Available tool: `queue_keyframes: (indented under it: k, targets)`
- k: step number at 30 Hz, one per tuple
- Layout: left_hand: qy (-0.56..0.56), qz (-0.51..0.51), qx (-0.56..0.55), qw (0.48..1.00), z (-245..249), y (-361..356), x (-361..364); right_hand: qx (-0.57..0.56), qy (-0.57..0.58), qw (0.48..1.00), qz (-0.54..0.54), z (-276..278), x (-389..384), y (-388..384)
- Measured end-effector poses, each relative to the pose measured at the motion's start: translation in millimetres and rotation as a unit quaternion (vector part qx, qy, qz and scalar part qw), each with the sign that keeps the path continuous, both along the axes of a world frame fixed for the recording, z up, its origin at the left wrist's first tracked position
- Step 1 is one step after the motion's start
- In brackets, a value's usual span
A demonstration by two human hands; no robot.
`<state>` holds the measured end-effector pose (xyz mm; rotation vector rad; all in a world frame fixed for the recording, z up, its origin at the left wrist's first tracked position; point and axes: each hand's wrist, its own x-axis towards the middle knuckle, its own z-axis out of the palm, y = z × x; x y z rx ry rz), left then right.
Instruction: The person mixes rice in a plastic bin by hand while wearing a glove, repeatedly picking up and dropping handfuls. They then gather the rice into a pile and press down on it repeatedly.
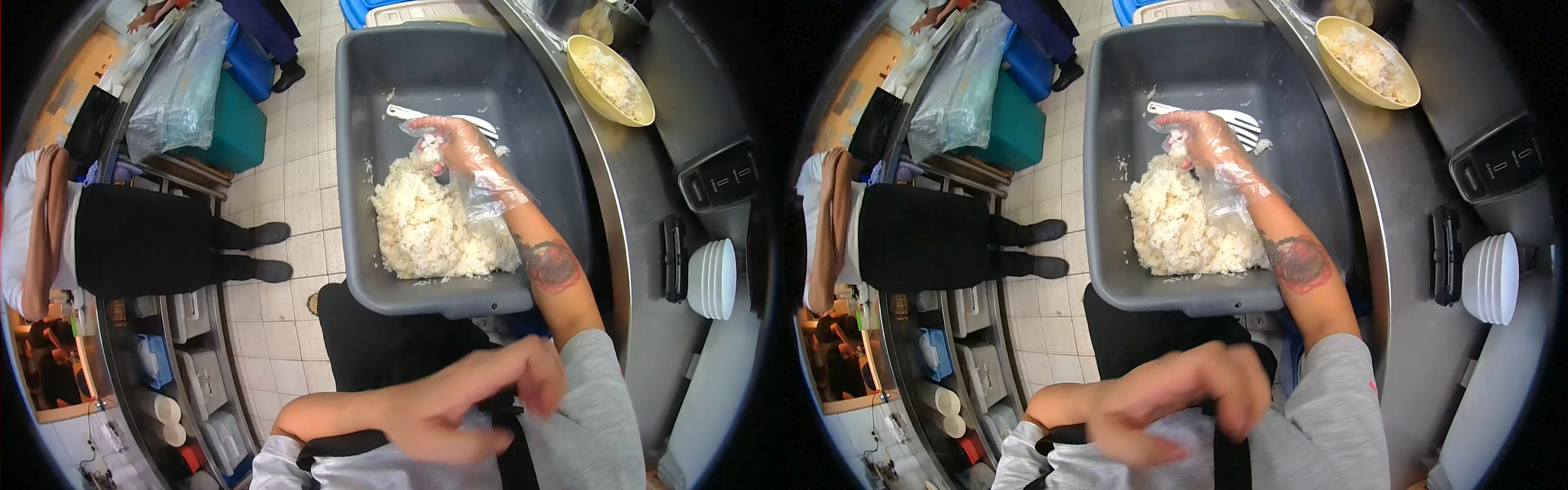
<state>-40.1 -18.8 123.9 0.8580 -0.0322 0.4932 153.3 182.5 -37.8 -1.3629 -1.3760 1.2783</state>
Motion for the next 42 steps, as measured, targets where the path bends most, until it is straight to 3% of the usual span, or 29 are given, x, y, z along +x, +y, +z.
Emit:
queue_keyframes:
  k: [1,2,4,10,11,14,15,18,23,26,27,30,34,38,39,42]
  targets:
    - [0.078,0.066,0.214,0.971,-13,6,5,0.017,-0.015,1.0,-0.002,8,0,-4]
    - [0.175,0.136,0.418,0.881,-20,11,8,0.033,-0.03,0.999,-0.003,15,0,-13]
    - [0.284,0.213,0.653,0.669,-43,16,13,0.039,-0.019,0.999,-0.007,18,6,-14]
    - [0.408,0.216,0.603,0.651,-107,38,-3,-0.102,0.167,0.981,0.005,-3,43,-14]
    - [0.359,0.235,0.609,0.667,-110,38,-5,-0.124,0.143,0.982,-0.013,-4,49,-17]
    - [0.358,0.237,0.556,0.712,-103,39,-5,-0.139,0.029,0.987,-0.08,-33,73,-19]
    - [0.362,0.227,0.535,0.729,-100,40,-5,-0.083,-0.079,0.991,-0.065,-71,91,-8]
    - [0.357,0.213,0.487,0.768,-96,43,-9,-0.188,-0.188,0.964,-0.006,-89,103,-9]
    - [0.303,0.235,0.447,0.808,-99,42,-24,-0.252,0.073,0.964,-0.032,-134,89,-18]
    - [0.277,0.251,0.391,0.841,-99,43,-28,-0.115,-0.185,0.954,0.205,-110,63,-10]
    - [0.274,0.257,0.377,0.847,-100,44,-28,-0.183,-0.182,0.944,0.206,-107,56,-6]
    - [0.266,0.268,0.358,0.854,-100,47,-28,-0.233,-0.112,0.942,0.213,-94,47,-10]
    - [0.257,0.268,0.367,0.853,-101,45,-27,-0.187,0.063,0.967,0.159,-81,55,-3]
    - [0.266,0.267,0.365,0.851,-99,45,-28,-0.081,0.294,0.952,0.015,-47,43,-13]
    - [0.266,0.262,0.367,0.852,-98,46,-28,-0.069,0.223,0.972,0.037,-41,38,-4]
    - [0.265,0.252,0.372,0.853,-98,47,-28,-0.094,0.189,0.968,0.135,-20,44,-7]
